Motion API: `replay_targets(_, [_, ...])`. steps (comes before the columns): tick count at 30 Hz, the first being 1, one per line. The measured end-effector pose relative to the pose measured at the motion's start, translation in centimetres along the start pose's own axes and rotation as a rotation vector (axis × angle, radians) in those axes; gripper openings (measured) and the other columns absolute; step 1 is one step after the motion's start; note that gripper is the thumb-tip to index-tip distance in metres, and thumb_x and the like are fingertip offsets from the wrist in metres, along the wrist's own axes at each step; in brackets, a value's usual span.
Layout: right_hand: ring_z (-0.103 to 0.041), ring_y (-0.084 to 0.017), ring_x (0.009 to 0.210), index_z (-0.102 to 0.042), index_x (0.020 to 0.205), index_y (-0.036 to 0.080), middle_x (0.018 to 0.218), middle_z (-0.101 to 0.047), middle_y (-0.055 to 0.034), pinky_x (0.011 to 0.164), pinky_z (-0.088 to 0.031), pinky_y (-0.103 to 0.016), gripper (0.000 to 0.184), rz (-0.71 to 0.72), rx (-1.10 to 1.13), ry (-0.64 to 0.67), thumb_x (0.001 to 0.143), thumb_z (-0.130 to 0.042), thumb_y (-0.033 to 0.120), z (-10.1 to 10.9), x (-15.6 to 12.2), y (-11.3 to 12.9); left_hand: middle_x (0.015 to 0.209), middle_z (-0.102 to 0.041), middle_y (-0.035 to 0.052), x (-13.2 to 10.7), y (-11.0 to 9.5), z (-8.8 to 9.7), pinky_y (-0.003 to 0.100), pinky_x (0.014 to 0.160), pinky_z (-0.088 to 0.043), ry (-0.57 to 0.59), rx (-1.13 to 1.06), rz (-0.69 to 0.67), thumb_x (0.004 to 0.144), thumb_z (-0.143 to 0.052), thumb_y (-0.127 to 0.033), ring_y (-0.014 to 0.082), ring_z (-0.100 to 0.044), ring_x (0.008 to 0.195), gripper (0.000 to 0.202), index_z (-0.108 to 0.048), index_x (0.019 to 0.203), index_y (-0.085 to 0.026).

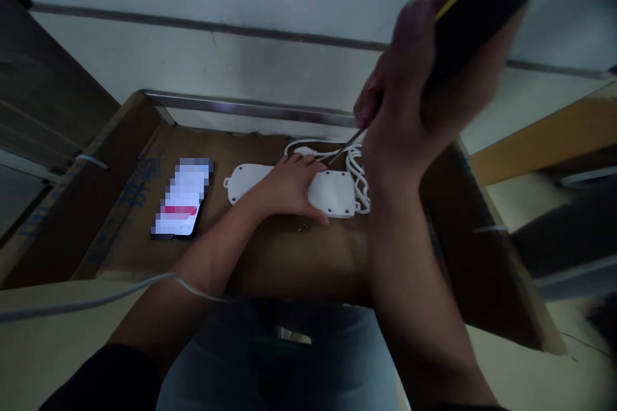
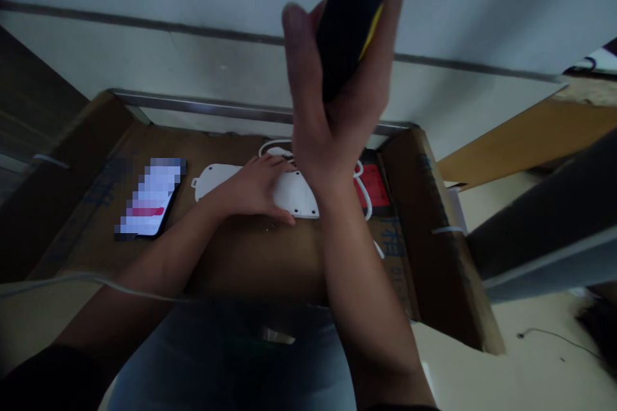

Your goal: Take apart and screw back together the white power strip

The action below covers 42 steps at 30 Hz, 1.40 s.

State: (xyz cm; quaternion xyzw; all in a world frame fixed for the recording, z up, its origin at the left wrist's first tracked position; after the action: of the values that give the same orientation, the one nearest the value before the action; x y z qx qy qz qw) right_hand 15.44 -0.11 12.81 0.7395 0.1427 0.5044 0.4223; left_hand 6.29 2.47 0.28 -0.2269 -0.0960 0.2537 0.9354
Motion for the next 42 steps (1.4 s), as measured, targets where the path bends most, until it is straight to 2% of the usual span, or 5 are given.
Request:
replay_targets(6, [-0.072, -0.023, 0.073, -0.061, 0.090, 0.034, 0.080, -0.065, -0.0007, 0.045, -0.049, -0.032, 0.037, 0.020, 0.042, -0.022, 0.095, -0.053, 0.069, 3.0, 0.0, 2.0, 0.153, -0.059, 0.0162, -0.2, 1.8, 0.5, 0.049, 0.123, -0.039, 0.051, -0.111, 0.023, 0.080, -0.081, -0.052, 0.0352, -0.053, 0.145, 0.080, -0.058, 0.147, -0.016])
replay_targets(11, [-0.043, -0.012, 0.042, -0.056, 0.078, 0.029, 0.055, -0.041, 0.0053, 0.036, -0.031, -0.027, 0.034, -0.096, 0.246, -0.392, 0.101, -0.047, 0.052, 8.0, -0.1, -1.6, 0.117, -0.079, 0.0106, 0.3, 3.8, 2.5, 0.034, 0.097, -0.056, -0.142, -0.194, 0.124, 0.093, -0.055, -0.019, 0.0223, -0.074, 0.104, 0.036, -0.076, 0.122, -0.015])
replay_targets(16, [-0.026, -0.011, 0.036, -0.052, 0.071, 0.027, 0.047, -0.034, 0.0077, 0.034, -0.017, -0.026, 0.038, -0.188, 0.239, -0.318, 0.101, -0.041, 0.048, 5.8, -1.6, -4.5, 0.098, -0.080, 0.0079, 0.3, 4.3, 3.4, 0.030, 0.086, -0.053, -0.231, -0.199, 0.228, 0.091, -0.056, -0.019, 0.0184, -0.070, 0.086, 0.035, -0.079, 0.117, -0.014])
replay_targets(29, [-0.032, -0.013, 0.041, -0.049, 0.074, 0.030, 0.052, -0.032, 0.0070, 0.041, -0.022, -0.029, 0.034, -0.116, 0.030, -0.231, 0.099, -0.044, 0.052, 4.4, -2.7, -3.6, 0.085, -0.075, 0.0078, -0.6, 7.3, 5.2, 0.030, 0.079, -0.049, -0.451, -0.188, 0.350, 0.094, -0.058, -0.027, 0.0172, -0.063, 0.077, 0.024, -0.077, 0.099, -0.012])
replay_targets(42, [-0.030, -0.010, 0.042, -0.046, 0.073, 0.026, 0.052, -0.034, 0.0078, 0.037, -0.022, -0.022, 0.040, -0.341, 0.202, -0.477, 0.105, -0.038, 0.049, 6.6, -2.4, -5.8, 0.070, -0.071, 0.0036, 0.4, 9.2, 3.1, 0.027, 0.071, -0.049, -0.452, -0.505, 0.388, 0.100, -0.054, -0.033, 0.0149, -0.065, 0.067, 0.031, -0.074, 0.087, -0.014])
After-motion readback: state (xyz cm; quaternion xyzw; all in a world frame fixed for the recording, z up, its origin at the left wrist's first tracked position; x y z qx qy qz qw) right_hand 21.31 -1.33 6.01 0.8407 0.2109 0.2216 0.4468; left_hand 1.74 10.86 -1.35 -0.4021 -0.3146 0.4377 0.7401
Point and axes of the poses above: each hand's wrist, its own x-axis towards the middle knuckle, its own z-axis out of the back of the hand, y = z × x, the point moved 8 cm from there along x, towards the middle knuckle
